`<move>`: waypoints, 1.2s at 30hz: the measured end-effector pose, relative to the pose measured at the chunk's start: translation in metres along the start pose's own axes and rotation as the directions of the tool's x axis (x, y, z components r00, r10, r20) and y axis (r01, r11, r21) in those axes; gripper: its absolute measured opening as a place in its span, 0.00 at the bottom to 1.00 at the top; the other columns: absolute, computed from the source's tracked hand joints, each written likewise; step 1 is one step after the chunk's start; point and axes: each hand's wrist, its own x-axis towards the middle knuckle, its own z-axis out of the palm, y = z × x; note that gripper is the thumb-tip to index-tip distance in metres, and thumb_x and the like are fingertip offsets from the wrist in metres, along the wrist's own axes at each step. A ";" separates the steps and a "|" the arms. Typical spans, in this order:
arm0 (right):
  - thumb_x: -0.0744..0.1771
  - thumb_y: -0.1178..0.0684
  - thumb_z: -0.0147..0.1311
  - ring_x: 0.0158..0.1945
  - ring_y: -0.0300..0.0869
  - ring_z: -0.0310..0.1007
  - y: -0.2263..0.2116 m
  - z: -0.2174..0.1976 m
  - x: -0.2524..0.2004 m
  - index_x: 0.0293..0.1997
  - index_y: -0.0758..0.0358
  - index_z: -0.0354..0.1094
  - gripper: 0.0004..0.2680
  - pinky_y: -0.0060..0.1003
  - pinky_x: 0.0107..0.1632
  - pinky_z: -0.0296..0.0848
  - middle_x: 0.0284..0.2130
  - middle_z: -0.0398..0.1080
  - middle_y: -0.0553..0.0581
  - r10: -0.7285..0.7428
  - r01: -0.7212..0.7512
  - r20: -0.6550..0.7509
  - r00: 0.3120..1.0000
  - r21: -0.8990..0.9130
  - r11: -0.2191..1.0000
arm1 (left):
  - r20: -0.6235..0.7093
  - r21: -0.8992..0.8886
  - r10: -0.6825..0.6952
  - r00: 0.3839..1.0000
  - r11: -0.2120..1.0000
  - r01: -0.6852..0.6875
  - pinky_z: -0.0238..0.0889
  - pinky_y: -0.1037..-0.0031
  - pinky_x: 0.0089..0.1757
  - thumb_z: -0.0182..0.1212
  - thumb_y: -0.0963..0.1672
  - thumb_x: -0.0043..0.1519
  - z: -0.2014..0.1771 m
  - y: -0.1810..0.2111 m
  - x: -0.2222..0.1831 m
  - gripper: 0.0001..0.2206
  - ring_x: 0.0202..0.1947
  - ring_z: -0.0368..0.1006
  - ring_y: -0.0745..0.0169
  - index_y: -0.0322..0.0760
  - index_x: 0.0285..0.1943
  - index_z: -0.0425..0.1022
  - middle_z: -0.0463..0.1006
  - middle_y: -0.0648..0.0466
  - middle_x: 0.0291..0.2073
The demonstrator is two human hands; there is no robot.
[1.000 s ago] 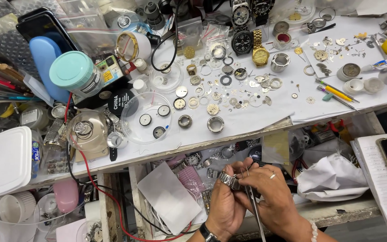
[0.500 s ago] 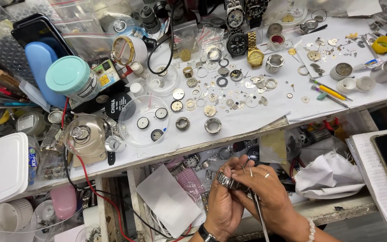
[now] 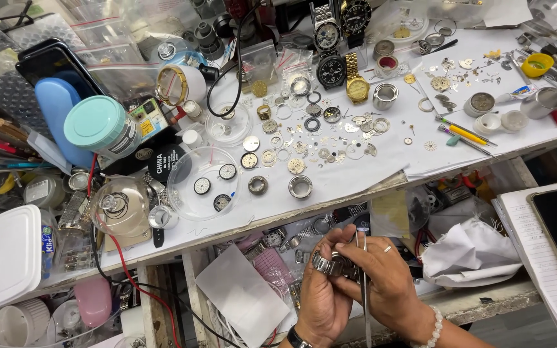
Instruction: Fitting watch movements into cases and assembling various watch components using tweezers and hands at a repair bench.
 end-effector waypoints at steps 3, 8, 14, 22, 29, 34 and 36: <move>0.64 0.50 0.65 0.49 0.48 0.76 -0.003 -0.003 0.005 0.54 0.58 0.71 0.15 0.43 0.54 0.70 0.44 0.77 0.55 -0.030 0.030 0.020 0.999 0.022 0.999 | 0.006 0.017 0.001 1.000 1.000 -0.001 0.61 0.57 0.65 0.57 0.47 0.64 -0.004 0.001 0.002 0.16 0.63 0.71 0.43 0.32 0.56 0.75 0.79 0.41 0.58; 0.65 0.54 0.63 0.47 0.46 0.77 -0.005 -0.003 0.004 0.52 0.58 0.72 0.11 0.44 0.53 0.69 0.44 0.78 0.52 -0.033 0.032 0.026 0.999 0.029 0.999 | 0.030 -0.001 0.006 1.000 1.000 -0.006 0.60 0.54 0.66 0.58 0.46 0.64 -0.005 -0.001 0.002 0.16 0.63 0.71 0.39 0.32 0.56 0.75 0.79 0.41 0.57; 0.60 0.49 0.71 0.44 0.51 0.73 -0.003 0.000 0.000 0.52 0.57 0.71 0.18 0.44 0.50 0.72 0.39 0.75 0.58 0.072 -0.073 -0.033 0.997 -0.029 0.997 | 0.033 0.049 0.016 0.999 0.999 -0.018 0.64 0.57 0.64 0.56 0.45 0.65 0.006 0.003 -0.003 0.15 0.62 0.73 0.41 0.30 0.56 0.75 0.79 0.41 0.57; 0.64 0.52 0.65 0.42 0.48 0.72 -0.005 -0.003 0.004 0.52 0.57 0.71 0.13 0.43 0.49 0.68 0.41 0.76 0.55 0.022 -0.023 0.024 0.999 0.025 0.999 | 0.061 -0.008 0.020 0.998 1.000 -0.019 0.57 0.54 0.67 0.59 0.45 0.64 0.000 0.000 0.000 0.17 0.64 0.70 0.38 0.29 0.57 0.73 0.78 0.39 0.58; 0.61 0.50 0.69 0.40 0.48 0.71 -0.001 0.001 0.000 0.52 0.56 0.70 0.16 0.44 0.48 0.68 0.39 0.75 0.55 0.068 -0.068 0.008 0.998 0.046 0.997 | -0.028 0.030 0.010 1.000 0.999 -0.009 0.64 0.59 0.62 0.57 0.45 0.64 0.008 0.004 -0.001 0.17 0.61 0.72 0.43 0.29 0.57 0.74 0.79 0.41 0.56; 0.63 0.53 0.65 0.50 0.48 0.78 -0.001 0.003 -0.003 0.55 0.54 0.72 0.15 0.44 0.56 0.69 0.48 0.78 0.54 0.051 -0.054 0.053 0.997 0.052 0.997 | 0.043 0.037 0.048 0.998 0.998 -0.049 0.63 0.59 0.65 0.59 0.45 0.64 0.008 0.008 -0.003 0.14 0.61 0.74 0.43 0.32 0.54 0.78 0.80 0.44 0.56; 0.63 0.53 0.65 0.48 0.47 0.77 -0.002 0.005 -0.003 0.54 0.56 0.71 0.14 0.43 0.56 0.69 0.47 0.78 0.54 0.035 -0.038 0.051 0.998 0.050 0.998 | 0.042 0.020 0.050 0.998 0.999 -0.050 0.65 0.59 0.64 0.59 0.45 0.65 0.006 0.007 -0.004 0.14 0.61 0.75 0.44 0.33 0.55 0.77 0.80 0.44 0.55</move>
